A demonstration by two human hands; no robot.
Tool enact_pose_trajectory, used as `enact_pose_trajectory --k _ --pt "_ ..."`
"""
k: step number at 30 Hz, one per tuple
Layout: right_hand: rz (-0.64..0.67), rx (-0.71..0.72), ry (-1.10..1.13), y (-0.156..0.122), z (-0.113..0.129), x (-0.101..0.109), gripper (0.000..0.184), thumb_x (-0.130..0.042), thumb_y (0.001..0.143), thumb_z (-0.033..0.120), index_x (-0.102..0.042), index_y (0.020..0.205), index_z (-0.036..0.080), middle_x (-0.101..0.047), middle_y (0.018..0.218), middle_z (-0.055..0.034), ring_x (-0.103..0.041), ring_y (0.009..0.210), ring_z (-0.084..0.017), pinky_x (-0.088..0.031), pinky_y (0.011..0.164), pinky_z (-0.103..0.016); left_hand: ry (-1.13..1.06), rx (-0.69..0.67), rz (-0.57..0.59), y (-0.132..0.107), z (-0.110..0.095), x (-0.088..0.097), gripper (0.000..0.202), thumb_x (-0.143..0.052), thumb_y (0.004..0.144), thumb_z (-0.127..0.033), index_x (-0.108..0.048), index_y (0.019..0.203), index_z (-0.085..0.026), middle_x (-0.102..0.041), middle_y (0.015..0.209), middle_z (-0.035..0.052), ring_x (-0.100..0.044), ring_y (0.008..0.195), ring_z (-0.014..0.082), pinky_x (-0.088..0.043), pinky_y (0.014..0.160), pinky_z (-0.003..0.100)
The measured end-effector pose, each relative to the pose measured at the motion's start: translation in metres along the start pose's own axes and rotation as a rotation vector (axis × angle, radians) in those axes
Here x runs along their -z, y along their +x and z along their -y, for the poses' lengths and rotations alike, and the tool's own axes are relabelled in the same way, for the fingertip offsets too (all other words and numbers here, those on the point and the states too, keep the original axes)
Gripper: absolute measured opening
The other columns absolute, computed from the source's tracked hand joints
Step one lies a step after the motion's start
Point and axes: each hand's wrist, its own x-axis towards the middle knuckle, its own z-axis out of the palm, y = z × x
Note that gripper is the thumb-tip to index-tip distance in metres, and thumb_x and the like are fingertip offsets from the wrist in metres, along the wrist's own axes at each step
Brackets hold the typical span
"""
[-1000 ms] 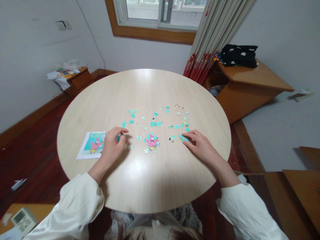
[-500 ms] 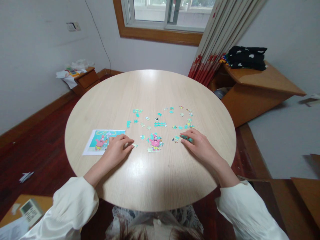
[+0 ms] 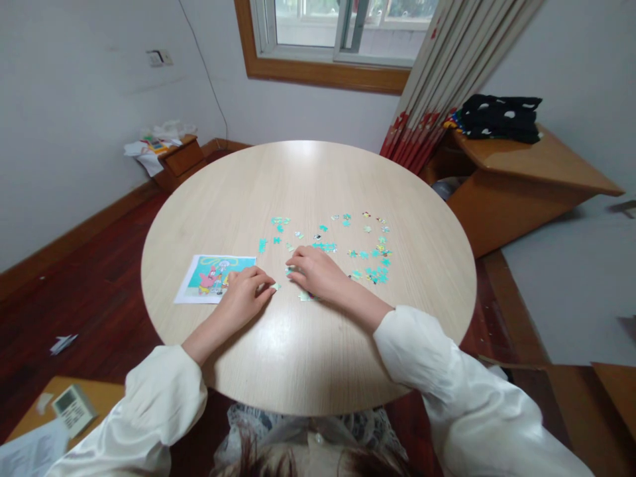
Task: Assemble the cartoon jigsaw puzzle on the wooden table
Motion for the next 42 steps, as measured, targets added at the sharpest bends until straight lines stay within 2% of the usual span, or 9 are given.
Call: enact_pose_trajectory --k 3,7,14,22,27,35,42 --pt "0.051 -0.060 -0.092 0.010 0.005 -0.006 0.018 -0.070 0.085 0.027 -0.073 0.096 0.013 -0.068 0.104 -0.0148 -0.059 0.101 -0.026 -0.040 0.083 -0.036 -0.001 -0.004 -0.011 -0.001 0.000 -0.001 0.012 -0.059 0.086 -0.023 -0.070 0.089 -0.020 -0.067 0.091 0.0058 -0.060 0.085 0.0227 -0.037 0.083 0.040" --pt "0.051 -0.101 -0.078 0.013 0.003 -0.010 0.016 -0.071 0.084 0.025 -0.072 0.096 0.014 -0.070 0.102 -0.0140 -0.061 0.100 -0.026 -0.040 0.082 -0.035 -0.002 -0.018 -0.011 -0.001 0.000 -0.002 0.011 -0.059 0.086 -0.023 -0.070 0.088 -0.019 -0.067 0.090 0.0057 -0.060 0.085 0.0222 -0.036 0.082 0.039" --pt "0.034 -0.067 -0.014 0.013 0.000 -0.016 0.009 -0.064 0.088 0.017 -0.070 0.095 0.014 -0.070 0.102 -0.0127 -0.061 0.100 -0.024 -0.039 0.086 -0.035 0.011 -0.017 0.004 0.004 -0.003 -0.002 0.010 -0.061 0.086 -0.021 -0.069 0.088 -0.018 -0.067 0.093 0.0061 -0.061 0.089 0.0239 -0.037 0.083 0.040" --pt "-0.058 -0.045 0.032 0.007 -0.008 -0.021 0.014 -0.065 0.087 0.019 -0.068 0.101 0.016 -0.069 0.104 -0.0104 -0.059 0.100 -0.022 -0.038 0.089 -0.035 0.024 -0.027 -0.003 0.025 -0.007 0.000 0.012 -0.061 0.088 -0.025 -0.070 0.092 -0.019 -0.066 0.097 0.0077 -0.061 0.094 0.0259 -0.038 0.088 0.042" --pt "-0.035 -0.094 -0.016 0.005 -0.011 -0.017 0.012 -0.065 0.088 0.023 -0.071 0.095 0.015 -0.068 0.098 -0.0101 -0.058 0.098 -0.022 -0.037 0.086 -0.035 0.077 -0.053 -0.039 0.036 -0.014 -0.008 0.013 -0.062 0.087 -0.026 -0.068 0.079 -0.018 -0.067 0.088 0.0082 -0.061 0.093 0.0280 -0.039 0.085 0.042" --pt "0.007 -0.112 0.015 0.010 -0.010 -0.018 0.014 -0.068 0.086 0.023 -0.067 0.097 0.014 -0.066 0.102 -0.0110 -0.056 0.102 -0.023 -0.036 0.086 -0.035 0.091 0.042 -0.032 0.038 -0.021 -0.012 0.007 -0.064 0.084 -0.021 -0.068 0.079 -0.018 -0.070 0.087 0.0087 -0.063 0.086 0.0279 -0.041 0.083 0.042" --pt "0.029 -0.118 0.018 0.010 -0.010 -0.020 0.017 -0.066 0.087 0.020 -0.062 0.101 0.012 -0.063 0.105 -0.0118 -0.054 0.103 -0.024 -0.035 0.088 -0.035 0.068 0.089 -0.035 0.040 -0.021 -0.012 0.009 -0.065 0.084 -0.025 -0.070 0.086 -0.018 -0.070 0.092 0.0086 -0.062 0.093 0.0287 -0.040 0.085 0.044"
